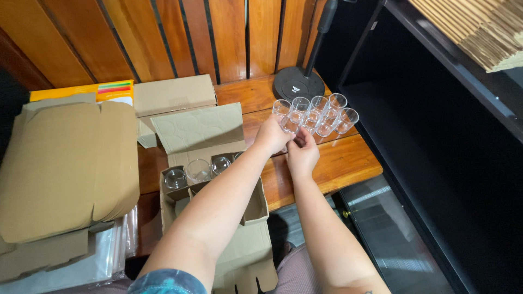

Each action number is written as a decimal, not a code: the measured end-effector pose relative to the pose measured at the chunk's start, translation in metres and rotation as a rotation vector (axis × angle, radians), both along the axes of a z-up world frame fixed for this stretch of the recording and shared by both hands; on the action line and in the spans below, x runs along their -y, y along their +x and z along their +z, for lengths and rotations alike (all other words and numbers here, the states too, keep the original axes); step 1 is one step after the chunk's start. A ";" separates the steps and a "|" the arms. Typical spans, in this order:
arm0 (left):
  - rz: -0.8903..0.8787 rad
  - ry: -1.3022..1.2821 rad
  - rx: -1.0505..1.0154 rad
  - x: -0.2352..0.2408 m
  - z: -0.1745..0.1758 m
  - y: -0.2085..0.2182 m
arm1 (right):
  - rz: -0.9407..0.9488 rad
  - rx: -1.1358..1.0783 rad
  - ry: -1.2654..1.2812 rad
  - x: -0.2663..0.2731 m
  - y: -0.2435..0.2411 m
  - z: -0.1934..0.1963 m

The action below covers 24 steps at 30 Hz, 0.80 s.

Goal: The person opens a cardboard box containing small clear glasses and removes them one by one, placing them on a wooden table. The task continues until all glasses are removed from the box and arranged on the table.

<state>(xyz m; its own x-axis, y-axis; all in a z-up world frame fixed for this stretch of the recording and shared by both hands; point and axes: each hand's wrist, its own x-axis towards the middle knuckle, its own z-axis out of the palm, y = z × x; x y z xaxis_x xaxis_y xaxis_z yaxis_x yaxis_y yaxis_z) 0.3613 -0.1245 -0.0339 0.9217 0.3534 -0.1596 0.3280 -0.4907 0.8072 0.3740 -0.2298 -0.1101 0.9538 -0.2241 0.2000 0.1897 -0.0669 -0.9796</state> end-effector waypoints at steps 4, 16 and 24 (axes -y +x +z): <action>0.001 0.000 0.015 -0.001 -0.003 0.001 | -0.007 0.016 0.017 -0.002 -0.001 0.002; 0.046 0.003 0.011 -0.002 -0.024 0.013 | -0.039 -0.018 -0.104 -0.003 0.003 -0.002; 0.098 -0.066 0.126 -0.003 -0.010 -0.026 | -0.042 0.017 -0.076 0.012 0.002 -0.006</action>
<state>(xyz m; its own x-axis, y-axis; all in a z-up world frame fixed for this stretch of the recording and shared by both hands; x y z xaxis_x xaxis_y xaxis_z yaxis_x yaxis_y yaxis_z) 0.3355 -0.1220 -0.0441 0.8977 0.4349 -0.0705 0.2654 -0.4061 0.8744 0.3765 -0.2421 -0.1160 0.9402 -0.2476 0.2341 0.2017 -0.1492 -0.9680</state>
